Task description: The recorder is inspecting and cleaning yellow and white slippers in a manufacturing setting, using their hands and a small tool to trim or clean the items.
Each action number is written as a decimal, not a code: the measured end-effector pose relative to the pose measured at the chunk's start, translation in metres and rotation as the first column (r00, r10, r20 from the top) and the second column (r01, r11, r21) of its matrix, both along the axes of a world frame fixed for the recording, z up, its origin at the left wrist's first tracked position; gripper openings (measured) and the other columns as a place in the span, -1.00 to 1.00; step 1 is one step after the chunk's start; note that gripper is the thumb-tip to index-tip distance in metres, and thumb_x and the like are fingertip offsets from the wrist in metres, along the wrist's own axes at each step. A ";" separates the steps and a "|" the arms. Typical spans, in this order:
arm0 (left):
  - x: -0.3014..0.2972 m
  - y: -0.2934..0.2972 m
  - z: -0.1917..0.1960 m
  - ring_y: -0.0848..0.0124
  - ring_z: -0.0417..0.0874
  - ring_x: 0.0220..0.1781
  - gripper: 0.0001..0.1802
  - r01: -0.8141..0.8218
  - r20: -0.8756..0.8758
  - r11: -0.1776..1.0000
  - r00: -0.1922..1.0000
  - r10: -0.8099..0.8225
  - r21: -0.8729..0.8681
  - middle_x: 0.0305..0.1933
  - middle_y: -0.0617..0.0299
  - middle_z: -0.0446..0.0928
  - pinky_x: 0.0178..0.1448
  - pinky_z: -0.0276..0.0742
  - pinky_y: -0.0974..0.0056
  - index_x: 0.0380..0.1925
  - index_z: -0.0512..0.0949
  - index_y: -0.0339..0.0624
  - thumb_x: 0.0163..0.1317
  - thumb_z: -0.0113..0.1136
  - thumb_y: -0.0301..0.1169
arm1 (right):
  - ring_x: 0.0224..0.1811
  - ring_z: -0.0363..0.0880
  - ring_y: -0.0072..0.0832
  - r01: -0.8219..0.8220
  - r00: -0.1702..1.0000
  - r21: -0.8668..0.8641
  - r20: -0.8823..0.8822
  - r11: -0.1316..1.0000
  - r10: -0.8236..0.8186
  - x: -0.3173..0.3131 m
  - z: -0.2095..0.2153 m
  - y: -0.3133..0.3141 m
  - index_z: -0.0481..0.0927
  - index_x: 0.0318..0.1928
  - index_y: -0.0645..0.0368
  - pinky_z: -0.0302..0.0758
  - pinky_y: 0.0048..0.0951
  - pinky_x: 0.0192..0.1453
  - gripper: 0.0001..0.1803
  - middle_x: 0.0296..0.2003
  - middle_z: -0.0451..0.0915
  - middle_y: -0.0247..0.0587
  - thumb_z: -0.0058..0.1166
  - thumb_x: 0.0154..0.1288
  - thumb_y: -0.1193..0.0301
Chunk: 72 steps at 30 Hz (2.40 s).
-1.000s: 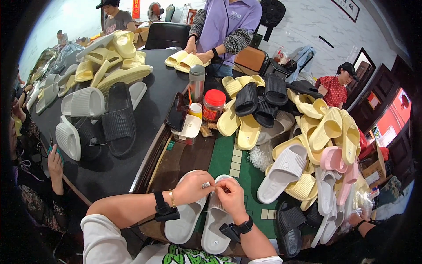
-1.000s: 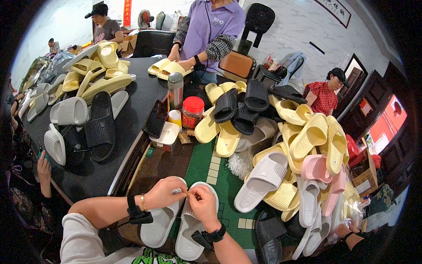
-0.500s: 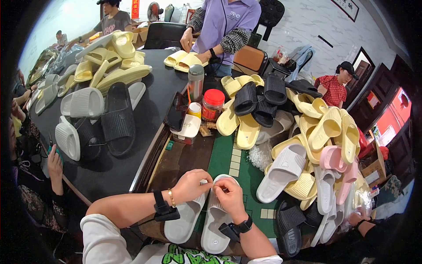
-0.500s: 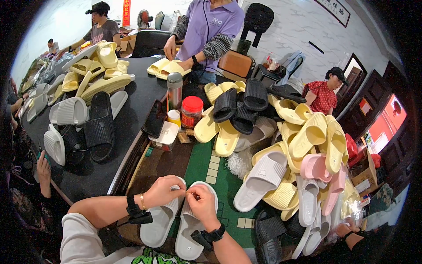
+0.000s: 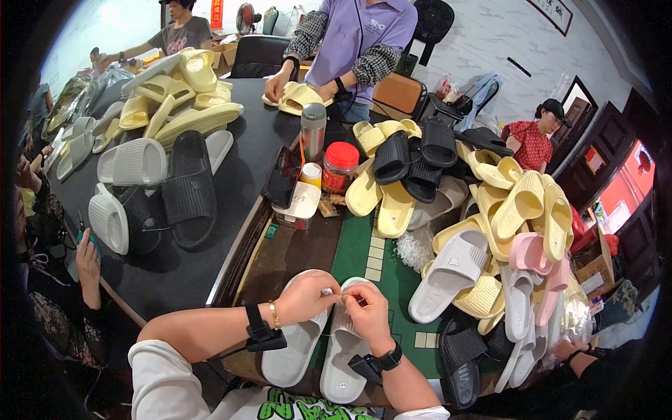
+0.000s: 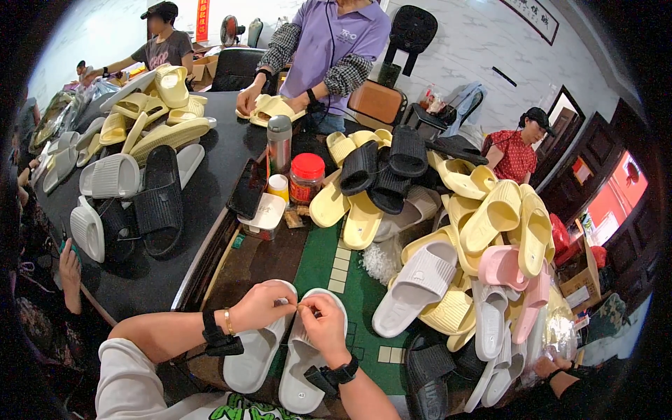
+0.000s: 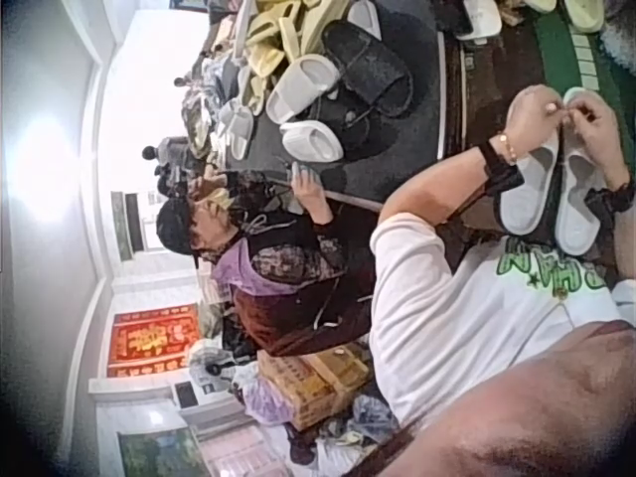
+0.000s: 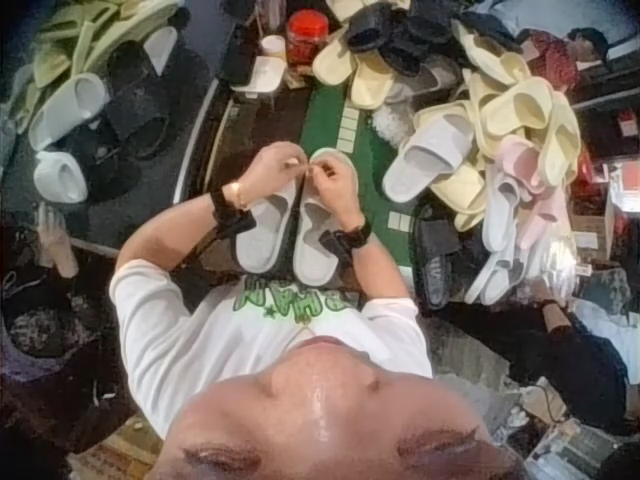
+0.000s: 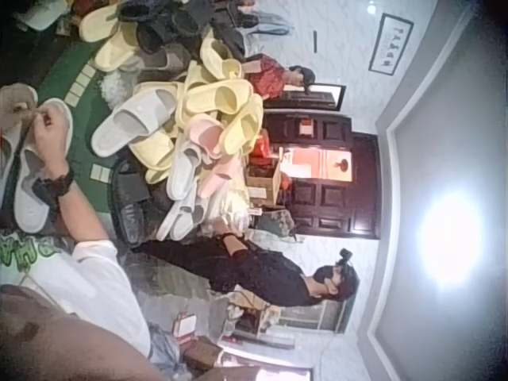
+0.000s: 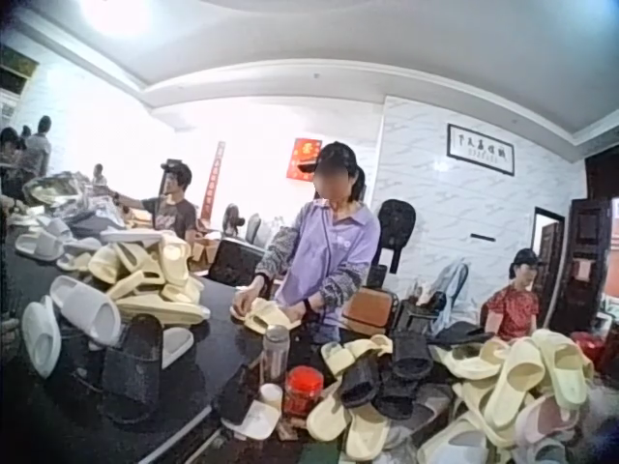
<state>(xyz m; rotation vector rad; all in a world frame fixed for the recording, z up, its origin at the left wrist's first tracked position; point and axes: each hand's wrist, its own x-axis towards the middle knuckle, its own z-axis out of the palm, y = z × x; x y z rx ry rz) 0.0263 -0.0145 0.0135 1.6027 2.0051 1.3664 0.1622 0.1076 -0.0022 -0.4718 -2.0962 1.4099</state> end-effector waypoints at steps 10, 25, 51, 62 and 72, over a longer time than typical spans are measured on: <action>-0.002 0.000 -0.003 0.11 0.62 -0.17 -0.90 -0.014 0.002 1.000 1.000 0.014 -0.006 -0.31 0.10 0.62 -0.02 0.53 0.13 -0.41 0.63 -0.21 0.09 0.30 -0.43 | -0.39 0.55 -0.51 0.010 1.000 -0.012 -0.004 1.000 -0.010 -0.001 0.001 0.000 0.62 -0.33 0.29 0.50 -0.51 -0.33 -0.92 -0.35 0.56 -0.22 0.17 0.17 0.53; -0.001 0.001 -0.001 0.12 0.63 -0.16 -0.89 -0.001 -0.004 0.999 1.000 0.001 0.042 -0.30 0.12 0.63 -0.03 0.53 0.14 -0.41 0.62 -0.20 0.06 0.32 -0.43 | -0.39 0.54 -0.52 -0.019 1.000 0.030 -0.019 0.999 0.020 0.001 0.002 -0.001 0.62 -0.32 0.30 0.49 -0.51 -0.33 -0.93 -0.35 0.56 -0.23 0.15 0.17 0.56; -0.011 0.003 0.006 0.29 0.67 -0.23 -0.85 -0.136 0.335 0.984 0.927 0.167 -0.114 -0.30 0.10 0.64 -0.07 0.55 0.25 -0.31 0.63 -0.30 0.14 0.29 -0.45 | -0.39 0.48 -0.62 0.082 0.997 -0.159 0.004 0.984 -0.083 0.000 -0.007 0.004 0.61 -0.33 0.29 0.44 -0.57 -0.27 -0.92 -0.34 0.56 -0.31 0.18 0.21 0.51; -0.007 0.005 0.005 0.28 0.68 -0.21 -0.85 -0.052 0.312 0.993 0.946 0.084 -0.110 -0.27 0.08 0.64 -0.07 0.58 0.25 -0.30 0.64 -0.29 0.15 0.29 -0.46 | -0.42 0.48 -0.61 0.051 0.998 -0.084 -0.016 0.995 -0.053 -0.003 -0.003 0.003 0.60 -0.32 0.29 0.43 -0.56 -0.31 -0.89 -0.37 0.54 -0.30 0.18 0.23 0.49; -0.007 0.004 -0.009 0.18 0.67 -0.15 -0.86 0.006 0.033 0.995 0.999 -0.003 -0.095 -0.26 0.08 0.65 -0.05 0.56 0.18 -0.36 0.64 -0.25 0.13 0.34 -0.43 | -0.47 0.49 -0.35 0.025 1.000 0.070 0.001 0.997 -0.025 0.000 0.000 0.001 0.59 -0.38 0.29 0.42 -0.36 -0.37 -0.90 -0.50 0.52 -0.13 0.16 0.19 0.48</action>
